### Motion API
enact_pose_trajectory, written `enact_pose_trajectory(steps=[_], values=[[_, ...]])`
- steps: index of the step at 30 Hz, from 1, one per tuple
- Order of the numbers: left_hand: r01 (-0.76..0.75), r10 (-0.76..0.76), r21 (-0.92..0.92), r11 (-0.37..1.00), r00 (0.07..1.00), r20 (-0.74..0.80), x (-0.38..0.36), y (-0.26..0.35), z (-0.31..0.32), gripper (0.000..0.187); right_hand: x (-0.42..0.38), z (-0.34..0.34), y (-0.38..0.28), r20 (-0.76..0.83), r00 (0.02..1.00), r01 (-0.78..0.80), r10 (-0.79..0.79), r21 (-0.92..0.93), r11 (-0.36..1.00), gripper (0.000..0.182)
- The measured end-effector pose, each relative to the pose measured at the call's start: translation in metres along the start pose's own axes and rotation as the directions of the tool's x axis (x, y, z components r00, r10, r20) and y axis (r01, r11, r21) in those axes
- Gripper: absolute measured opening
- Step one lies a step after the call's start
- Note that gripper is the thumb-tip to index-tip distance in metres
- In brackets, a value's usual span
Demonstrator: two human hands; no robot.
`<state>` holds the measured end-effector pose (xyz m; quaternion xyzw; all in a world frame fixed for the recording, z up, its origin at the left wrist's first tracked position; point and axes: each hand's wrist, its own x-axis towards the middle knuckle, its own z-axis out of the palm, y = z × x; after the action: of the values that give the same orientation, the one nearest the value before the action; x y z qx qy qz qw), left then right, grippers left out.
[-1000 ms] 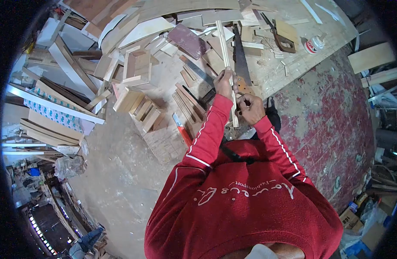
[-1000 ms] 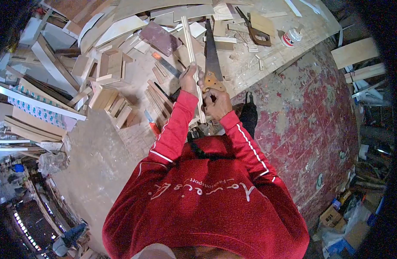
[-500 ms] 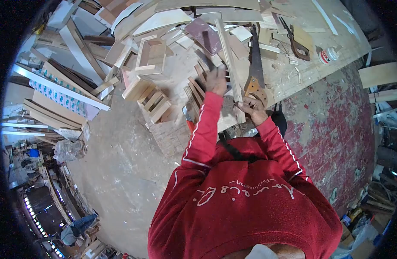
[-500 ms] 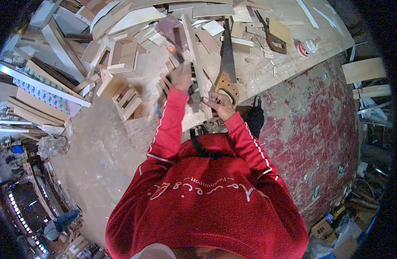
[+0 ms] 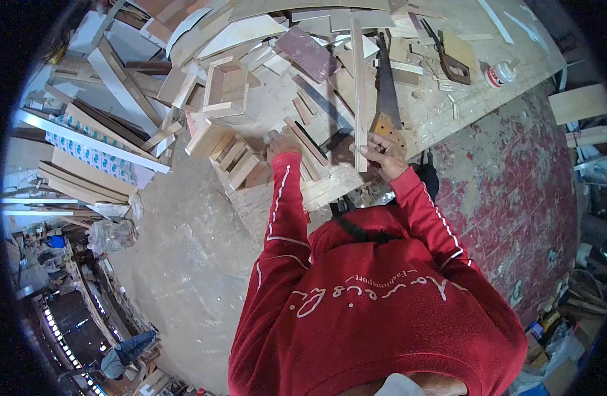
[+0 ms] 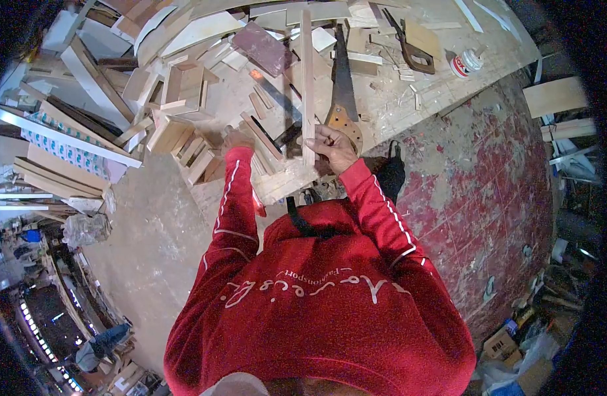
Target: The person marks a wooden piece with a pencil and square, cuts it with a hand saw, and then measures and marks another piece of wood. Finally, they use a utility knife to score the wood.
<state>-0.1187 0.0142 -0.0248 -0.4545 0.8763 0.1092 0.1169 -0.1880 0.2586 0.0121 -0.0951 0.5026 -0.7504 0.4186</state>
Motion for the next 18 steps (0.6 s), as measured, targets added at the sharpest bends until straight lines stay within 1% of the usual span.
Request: enact_pose_trajectory(steps=[2, 3, 4, 5, 6, 8, 10, 12, 14, 16, 18], values=[[0.091, -0.106, -0.138, 0.986, 0.989, -0.107, 0.01, -0.005, 0.016, 0.04, 0.002, -0.003, -0.001, 0.006, 1.0, 0.006, -0.006, 0.023, 1.0, 0.037], [0.084, -0.099, -0.136, 0.987, 0.989, -0.107, 0.011, -0.006, 0.013, 0.04, 0.004, -0.002, 0.0, 0.007, 1.0, 0.014, -0.015, 0.068, 0.998, 0.035], [0.039, -0.047, -0.106, 0.994, 0.996, -0.076, 0.011, -0.008, 0.01, 0.04, 0.004, -0.002, 0.0, 0.007, 1.0, 0.023, -0.024, 0.114, 0.993, 0.035], [-0.006, 0.003, -0.077, 0.997, 0.999, -0.044, 0.009, -0.008, 0.008, 0.041, 0.004, -0.003, 0.0, 0.0, 1.0, 0.027, -0.027, 0.114, 0.993, 0.035], [-0.013, 0.009, -0.076, 0.997, 0.999, -0.043, 0.008, -0.006, 0.01, 0.041, 0.003, -0.003, -0.003, -0.001, 1.0, 0.006, -0.005, 0.147, 0.989, 0.035], [0.006, -0.029, -0.161, 0.987, 0.989, -0.145, 0.007, -0.004, 0.012, 0.042, 0.003, -0.002, -0.005, -0.004, 1.0, -0.013, 0.014, 0.178, 0.984, 0.036], [0.01, -0.038, -0.176, 0.984, 0.987, -0.157, 0.011, -0.008, 0.025, 0.044, 0.006, -0.002, -0.003, -0.049, 0.999, 0.019, -0.007, 0.244, 0.97, 0.039], [0.013, -0.051, -0.197, 0.98, 0.981, -0.186, 0.016, -0.007, 0.023, 0.045, 0.008, -0.001, -0.002, -0.06, 0.998, 0.033, -0.019, 0.24, 0.97, 0.038], [0.068, -0.103, -0.22, 0.973, 0.983, -0.151, 0.011, 0.0, 0.015, 0.046, 0.009, -0.001, -0.003, -0.068, 0.997, 0.052, -0.038, 0.232, 0.971, 0.038], [0.039, -0.084, -0.242, 0.97, 0.98, -0.178, 0.007, 0.002, 0.008, 0.047, 0.005, -0.001, -0.004, -0.072, 0.997, 0.046, -0.036, 0.154, 0.987, 0.033], [0.104, -0.153, -0.313, 0.944, 0.979, -0.135, 0.009, 0.002, 0.006, 0.045, 0.003, -0.001, -0.006, -0.081, 0.997, 0.028, -0.019, 0.119, 0.993, 0.033]])
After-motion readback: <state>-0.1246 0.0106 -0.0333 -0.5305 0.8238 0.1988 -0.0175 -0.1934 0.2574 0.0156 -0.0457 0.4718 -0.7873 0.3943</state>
